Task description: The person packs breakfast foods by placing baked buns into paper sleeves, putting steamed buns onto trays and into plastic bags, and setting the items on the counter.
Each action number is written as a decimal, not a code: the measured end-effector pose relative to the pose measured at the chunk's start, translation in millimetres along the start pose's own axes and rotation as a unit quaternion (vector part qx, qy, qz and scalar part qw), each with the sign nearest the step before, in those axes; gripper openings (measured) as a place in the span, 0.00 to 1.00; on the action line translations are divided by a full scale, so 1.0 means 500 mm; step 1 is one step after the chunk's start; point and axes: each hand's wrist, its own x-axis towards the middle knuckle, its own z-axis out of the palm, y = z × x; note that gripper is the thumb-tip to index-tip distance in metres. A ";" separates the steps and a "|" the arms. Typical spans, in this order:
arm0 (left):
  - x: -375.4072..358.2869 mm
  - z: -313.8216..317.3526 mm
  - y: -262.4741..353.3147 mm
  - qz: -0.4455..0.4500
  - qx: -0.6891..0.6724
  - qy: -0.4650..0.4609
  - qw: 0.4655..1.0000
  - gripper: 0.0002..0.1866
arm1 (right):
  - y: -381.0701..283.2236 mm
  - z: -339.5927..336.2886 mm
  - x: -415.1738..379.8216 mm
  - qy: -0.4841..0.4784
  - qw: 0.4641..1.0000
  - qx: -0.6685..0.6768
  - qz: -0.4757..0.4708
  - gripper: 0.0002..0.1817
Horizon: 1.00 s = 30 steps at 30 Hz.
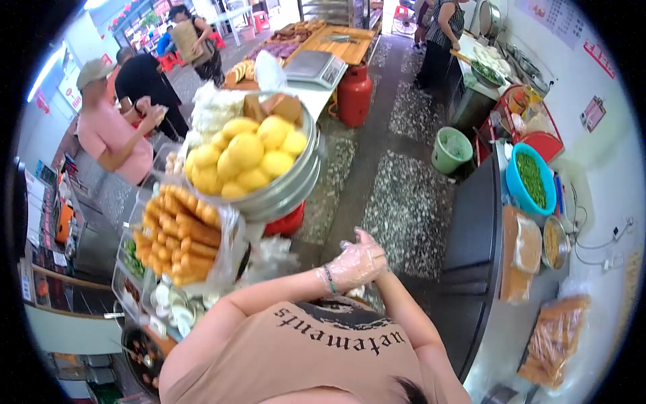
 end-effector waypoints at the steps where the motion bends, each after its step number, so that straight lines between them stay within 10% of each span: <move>1: 0.048 0.003 -0.040 -0.017 -0.006 0.018 1.000 0.08 | 0.006 -0.034 0.065 0.004 1.000 0.004 -0.007 0.37; 3: 0.136 0.051 -0.134 0.006 -0.105 0.068 0.992 0.10 | 0.029 -0.092 0.194 0.020 0.997 -0.061 -0.045 0.38; 5: 0.233 0.132 -0.228 -0.030 0.181 -0.066 0.981 0.11 | -0.014 -0.148 0.296 0.042 0.984 -0.157 -0.067 0.39; 7: 0.317 0.042 -0.322 -0.053 0.149 -0.070 0.985 0.12 | -0.045 -0.188 0.411 0.042 0.977 -0.168 -0.125 0.38; 9: 0.377 0.104 -0.423 -0.116 -0.307 0.032 0.944 0.15 | -0.082 -0.224 0.485 0.052 0.976 -0.182 -0.104 0.37; 10: 0.427 0.035 -0.446 -0.085 0.085 -0.102 0.987 0.14 | -0.107 -0.256 0.538 0.055 0.979 -0.171 -0.092 0.36; 19: 0.823 0.316 -0.782 -0.305 0.062 -0.161 0.936 0.18 | -0.123 -0.429 1.034 0.048 0.992 -0.101 -0.065 0.31; 20: 0.774 0.180 -0.845 -0.149 0.131 -0.182 0.963 0.20 | -0.123 -0.431 1.082 0.016 0.991 -0.123 -0.055 0.30; 21: 0.798 0.208 -0.890 -0.172 0.121 -0.190 0.959 0.20 | -0.125 -0.430 1.135 -0.012 0.988 -0.146 -0.051 0.30; 23: 0.893 0.321 -0.987 -0.738 0.025 0.011 0.674 0.19 | -0.130 -0.409 1.235 -0.093 0.982 -0.160 -0.046 0.29; 25: 0.867 0.312 -1.066 -0.802 -0.046 0.070 0.591 0.17 | -0.179 -0.361 1.341 -0.191 0.941 -0.218 -0.177 0.30; 27: 0.742 0.205 -1.166 -0.418 -0.195 0.041 0.886 0.15 | -0.250 -0.326 1.428 -0.241 0.895 -0.262 -0.268 0.31; 30: 0.729 0.173 -1.250 -0.516 -0.310 0.161 0.782 0.17 | -0.305 -0.284 1.544 -0.310 0.836 -0.299 -0.339 0.33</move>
